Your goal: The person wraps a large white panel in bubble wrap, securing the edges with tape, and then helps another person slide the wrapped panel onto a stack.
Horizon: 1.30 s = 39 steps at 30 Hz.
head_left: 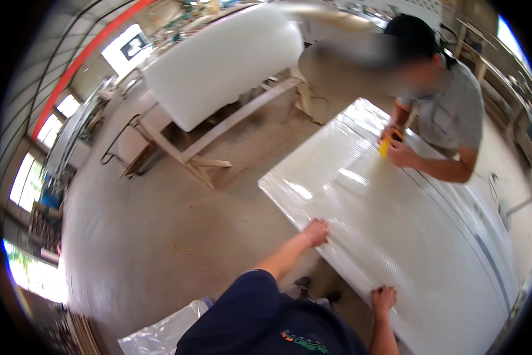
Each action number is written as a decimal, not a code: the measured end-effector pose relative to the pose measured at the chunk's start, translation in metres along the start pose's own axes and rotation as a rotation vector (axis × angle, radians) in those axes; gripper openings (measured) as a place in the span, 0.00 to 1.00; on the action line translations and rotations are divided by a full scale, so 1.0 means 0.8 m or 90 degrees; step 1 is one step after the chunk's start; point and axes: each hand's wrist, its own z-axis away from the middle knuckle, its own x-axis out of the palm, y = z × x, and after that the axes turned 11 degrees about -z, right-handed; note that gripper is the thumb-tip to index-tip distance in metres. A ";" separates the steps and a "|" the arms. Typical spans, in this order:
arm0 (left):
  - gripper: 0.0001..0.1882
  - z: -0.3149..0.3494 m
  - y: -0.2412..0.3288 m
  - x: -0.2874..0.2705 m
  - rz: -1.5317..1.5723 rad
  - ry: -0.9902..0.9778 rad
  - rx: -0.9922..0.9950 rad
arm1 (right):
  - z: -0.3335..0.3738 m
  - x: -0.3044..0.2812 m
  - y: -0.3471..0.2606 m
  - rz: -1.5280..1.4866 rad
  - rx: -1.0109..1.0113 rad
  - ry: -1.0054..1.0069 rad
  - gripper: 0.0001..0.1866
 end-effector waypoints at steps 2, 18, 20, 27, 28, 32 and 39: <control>0.16 0.012 -0.032 0.007 0.024 0.040 -0.006 | -0.010 0.012 0.008 0.004 0.024 0.001 0.08; 0.33 -0.003 -0.044 -0.031 0.537 -0.113 -0.840 | -0.015 0.016 0.004 0.061 0.142 0.016 0.07; 0.33 -0.021 -0.038 -0.085 0.675 -0.171 -1.224 | -0.015 0.010 0.002 0.051 0.168 -0.016 0.07; 0.26 0.048 0.033 0.133 0.312 0.236 -0.428 | -0.025 0.019 -0.012 0.092 0.080 -0.014 0.09; 0.28 0.053 0.043 0.094 0.409 0.127 -0.369 | -0.021 0.013 0.000 0.092 0.097 -0.008 0.09; 0.36 0.084 0.086 0.026 0.223 0.135 -0.201 | -0.018 0.005 0.012 0.117 0.116 0.004 0.10; 0.43 0.086 0.086 0.014 0.161 0.026 -0.129 | -0.026 0.000 -0.008 0.098 0.155 -0.067 0.09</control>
